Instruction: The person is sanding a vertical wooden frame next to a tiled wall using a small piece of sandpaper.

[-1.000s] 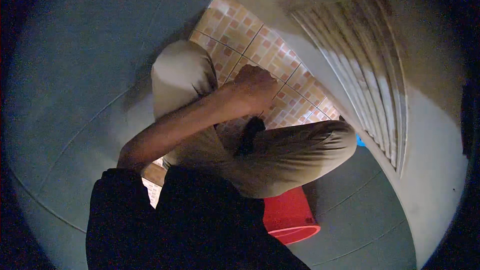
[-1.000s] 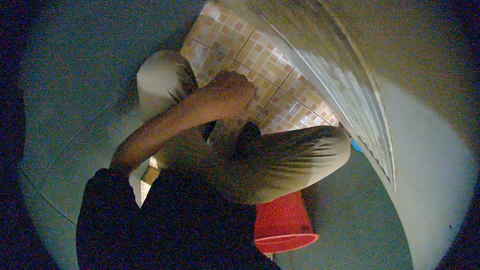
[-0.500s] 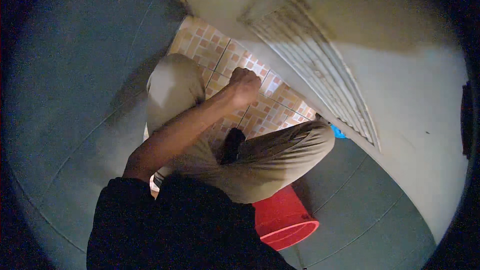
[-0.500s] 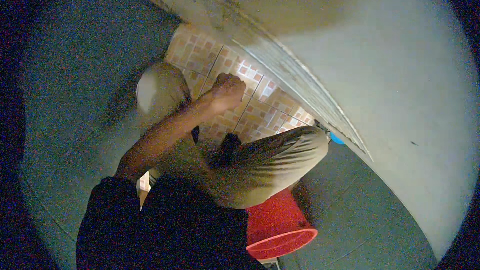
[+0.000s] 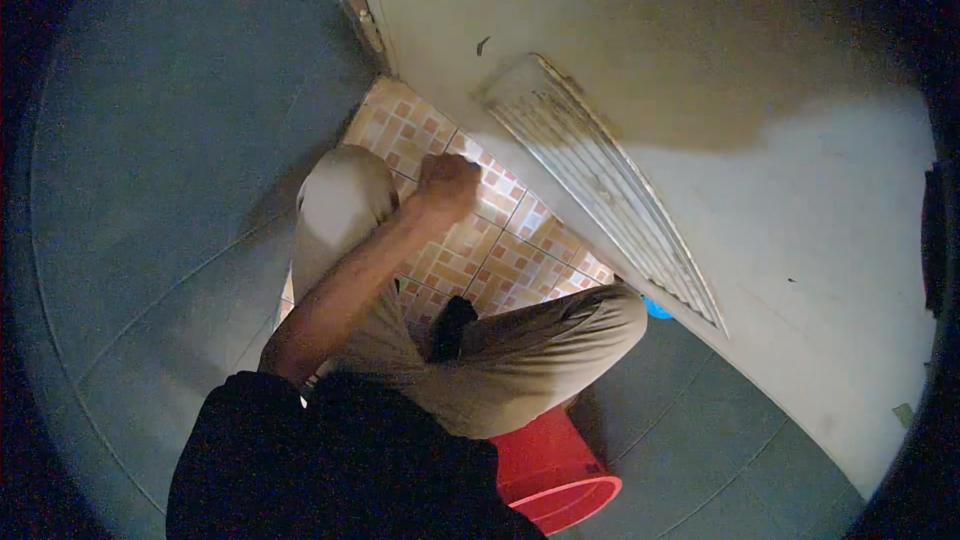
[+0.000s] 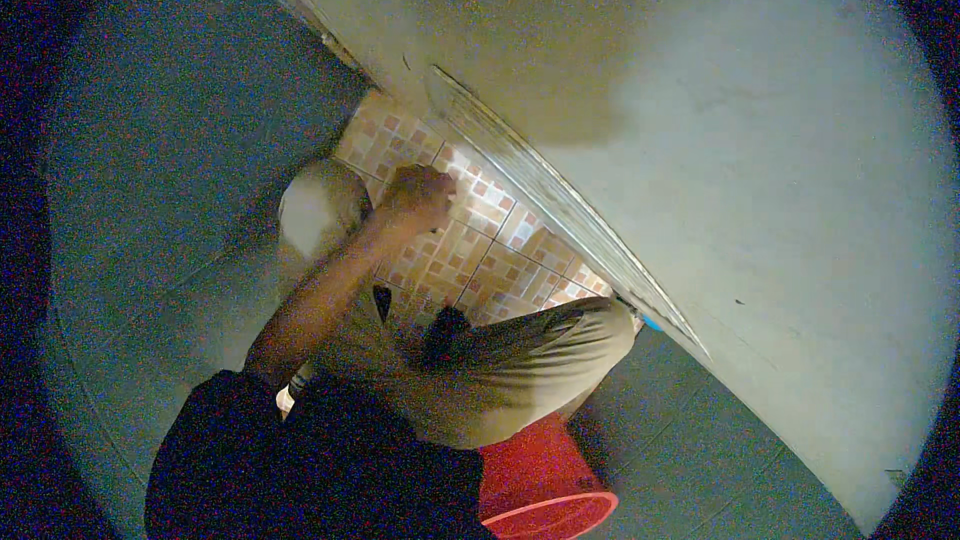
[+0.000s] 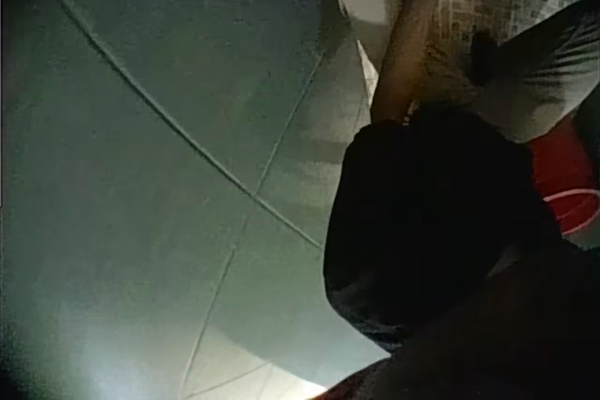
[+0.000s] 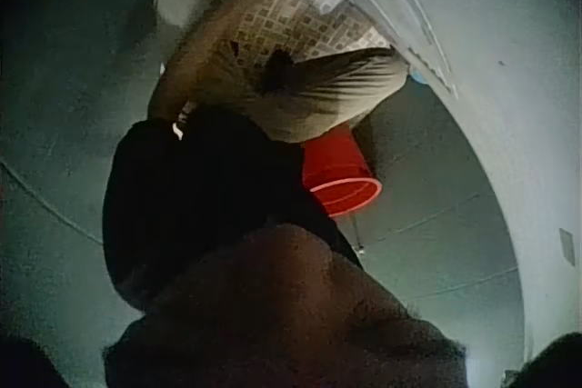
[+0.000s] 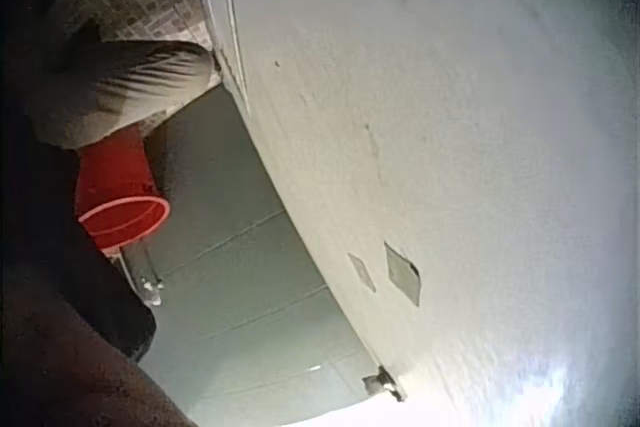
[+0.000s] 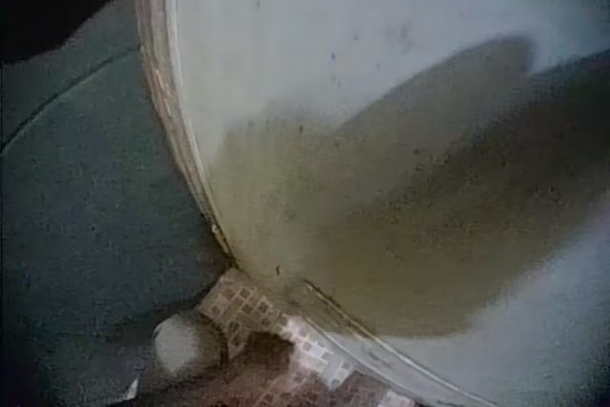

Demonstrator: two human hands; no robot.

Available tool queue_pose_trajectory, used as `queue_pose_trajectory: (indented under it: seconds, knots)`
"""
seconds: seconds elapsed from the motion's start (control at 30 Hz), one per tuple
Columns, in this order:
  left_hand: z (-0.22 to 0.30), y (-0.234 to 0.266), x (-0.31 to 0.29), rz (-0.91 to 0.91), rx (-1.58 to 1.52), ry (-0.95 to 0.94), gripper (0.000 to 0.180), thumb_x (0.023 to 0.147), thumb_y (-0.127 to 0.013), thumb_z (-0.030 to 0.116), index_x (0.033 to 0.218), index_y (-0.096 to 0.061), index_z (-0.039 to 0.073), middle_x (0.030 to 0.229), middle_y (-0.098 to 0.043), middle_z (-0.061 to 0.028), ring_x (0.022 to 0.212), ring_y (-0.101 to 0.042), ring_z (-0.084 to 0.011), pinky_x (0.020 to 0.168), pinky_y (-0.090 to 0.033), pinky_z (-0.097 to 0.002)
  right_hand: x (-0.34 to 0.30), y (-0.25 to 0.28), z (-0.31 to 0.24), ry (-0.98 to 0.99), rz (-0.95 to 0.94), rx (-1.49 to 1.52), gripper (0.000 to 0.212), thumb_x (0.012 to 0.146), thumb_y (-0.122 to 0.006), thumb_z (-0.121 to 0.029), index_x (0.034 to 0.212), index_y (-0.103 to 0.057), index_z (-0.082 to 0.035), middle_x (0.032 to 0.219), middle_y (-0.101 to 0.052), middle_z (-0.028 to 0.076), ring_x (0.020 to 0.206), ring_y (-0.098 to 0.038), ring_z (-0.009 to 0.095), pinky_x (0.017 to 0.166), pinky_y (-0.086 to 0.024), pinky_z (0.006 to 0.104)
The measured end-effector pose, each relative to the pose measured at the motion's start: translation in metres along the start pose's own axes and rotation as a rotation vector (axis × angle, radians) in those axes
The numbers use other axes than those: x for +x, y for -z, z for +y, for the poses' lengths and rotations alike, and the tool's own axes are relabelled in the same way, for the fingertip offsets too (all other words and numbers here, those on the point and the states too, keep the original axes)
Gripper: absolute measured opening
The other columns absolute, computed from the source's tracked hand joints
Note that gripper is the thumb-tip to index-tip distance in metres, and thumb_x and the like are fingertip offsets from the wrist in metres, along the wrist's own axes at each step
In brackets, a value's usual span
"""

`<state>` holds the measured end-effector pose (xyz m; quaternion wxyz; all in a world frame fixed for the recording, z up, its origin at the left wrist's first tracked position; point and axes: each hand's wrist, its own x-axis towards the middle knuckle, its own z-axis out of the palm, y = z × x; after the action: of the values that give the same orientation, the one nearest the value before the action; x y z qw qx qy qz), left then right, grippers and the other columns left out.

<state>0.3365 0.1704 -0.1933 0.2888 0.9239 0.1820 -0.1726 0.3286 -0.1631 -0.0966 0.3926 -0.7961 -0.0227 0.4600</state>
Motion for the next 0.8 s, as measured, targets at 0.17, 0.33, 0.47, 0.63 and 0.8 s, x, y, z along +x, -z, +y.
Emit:
queue_pose_trajectory:
  seconds: [0.17, 0.33, 0.47, 0.63, 0.8]
  knots:
    - [-0.023, 0.036, -0.015, 0.117, 0.016, 0.27, 0.02, 0.078, -0.06, 0.018, 0.088, -0.07, 0.004, 0.096, -0.067, -0.0185, 0.095, -0.062, -0.0332, 0.082, -0.047, -0.0472, 0.002, 0.001, -0.006, 0.026, -0.032, -0.007, 0.035, 0.093, -0.057, -0.016, 0.128, -0.051, -0.01, 0.118, -0.057, 0.013, 0.111, -0.055, 0.025, 0.096, -0.042, 0.0388]
    - [-0.031, 0.059, -0.022, 0.133, 0.082, 0.218, 0.025, 0.08, -0.063, 0.024, 0.091, -0.07, 0.003, 0.096, -0.067, -0.0188, 0.095, -0.062, -0.0323, 0.082, -0.048, -0.0467, 0.001, 0.004, -0.01, 0.048, -0.065, -0.015, 0.036, 0.093, -0.057, -0.016, 0.128, -0.051, -0.01, 0.119, -0.057, 0.014, 0.112, -0.054, 0.025, 0.097, -0.041, 0.0392]
    - [-0.025, 0.05, -0.024, 0.098, 0.086, 0.279, 0.027, 0.078, -0.065, 0.026, 0.092, -0.07, 0.003, 0.097, -0.067, -0.0195, 0.095, -0.065, -0.0329, 0.081, -0.049, -0.046, -0.001, 0.003, -0.014, 0.066, -0.089, -0.035, 0.036, 0.093, -0.057, -0.016, 0.128, -0.051, -0.01, 0.12, -0.056, 0.014, 0.113, -0.054, 0.026, 0.098, -0.04, 0.0396]
    - [-0.021, 0.032, -0.002, -0.051, 0.114, 0.198, 0.027, 0.075, -0.068, 0.025, 0.093, -0.07, 0.005, 0.094, -0.069, -0.0176, 0.091, -0.067, -0.0329, 0.08, -0.05, -0.0461, -0.008, 0.002, -0.013, 0.056, -0.121, -0.048, 0.037, 0.093, -0.057, -0.016, 0.129, -0.051, -0.011, 0.121, -0.056, 0.014, 0.114, -0.054, 0.026, 0.099, -0.039, 0.04]
    - [-0.015, 0.019, -0.003, -0.051, 0.158, 0.16, 0.026, 0.074, -0.069, 0.024, 0.091, -0.07, 0.005, 0.095, -0.069, -0.0173, 0.092, -0.067, -0.0304, 0.075, -0.052, -0.0455, -0.019, 0.003, -0.009, 0.04, -0.137, -0.056, 0.037, 0.093, -0.057, -0.016, 0.129, -0.051, -0.011, 0.123, -0.055, 0.014, 0.115, -0.053, 0.027, 0.1, -0.038, 0.0405]
